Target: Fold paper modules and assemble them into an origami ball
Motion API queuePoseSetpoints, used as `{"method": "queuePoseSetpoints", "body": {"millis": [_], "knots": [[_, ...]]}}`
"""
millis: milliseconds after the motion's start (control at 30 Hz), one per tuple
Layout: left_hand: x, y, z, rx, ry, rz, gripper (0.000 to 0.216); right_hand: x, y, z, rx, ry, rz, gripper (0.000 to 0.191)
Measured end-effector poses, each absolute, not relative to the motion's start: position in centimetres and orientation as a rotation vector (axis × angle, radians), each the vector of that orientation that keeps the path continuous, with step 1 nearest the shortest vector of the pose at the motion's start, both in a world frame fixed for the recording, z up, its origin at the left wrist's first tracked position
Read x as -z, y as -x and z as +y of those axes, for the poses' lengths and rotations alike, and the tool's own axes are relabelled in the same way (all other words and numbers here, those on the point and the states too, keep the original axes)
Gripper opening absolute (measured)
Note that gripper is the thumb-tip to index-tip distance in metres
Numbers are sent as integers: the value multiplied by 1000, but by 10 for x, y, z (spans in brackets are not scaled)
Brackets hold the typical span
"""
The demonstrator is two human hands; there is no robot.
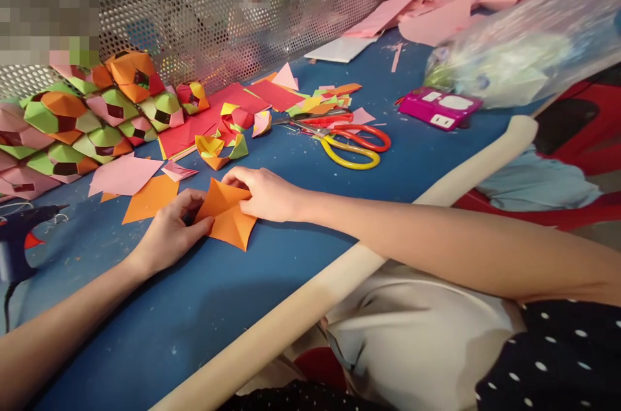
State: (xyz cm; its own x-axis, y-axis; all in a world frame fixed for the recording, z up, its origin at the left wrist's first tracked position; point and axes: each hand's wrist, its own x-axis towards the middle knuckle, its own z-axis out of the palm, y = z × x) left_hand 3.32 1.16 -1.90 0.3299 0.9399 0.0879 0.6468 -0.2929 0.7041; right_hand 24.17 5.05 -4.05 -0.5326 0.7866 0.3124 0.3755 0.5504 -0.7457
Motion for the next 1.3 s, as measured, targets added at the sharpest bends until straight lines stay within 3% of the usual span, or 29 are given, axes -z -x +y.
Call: {"method": "queuePoseSetpoints", "body": {"millis": [433,567,767,1000,1300], "knots": [[20,-31,10,-673,-2147,1290,29,46,-249,50,-343,637,-2408,39],[19,-30,9,-640,-2209,1284,33,46,-251,50,-52,528,-2513,34],[17,-26,9,-574,-2533,1233,24,39,-250,46,260,448,-2575,28],[18,-24,10,-535,-2755,1167,24,34,-255,42,308,618,-2561,22],[14,-32,-1,-645,-2466,1348,26,45,-250,42,-64,718,-2268,34]]}}
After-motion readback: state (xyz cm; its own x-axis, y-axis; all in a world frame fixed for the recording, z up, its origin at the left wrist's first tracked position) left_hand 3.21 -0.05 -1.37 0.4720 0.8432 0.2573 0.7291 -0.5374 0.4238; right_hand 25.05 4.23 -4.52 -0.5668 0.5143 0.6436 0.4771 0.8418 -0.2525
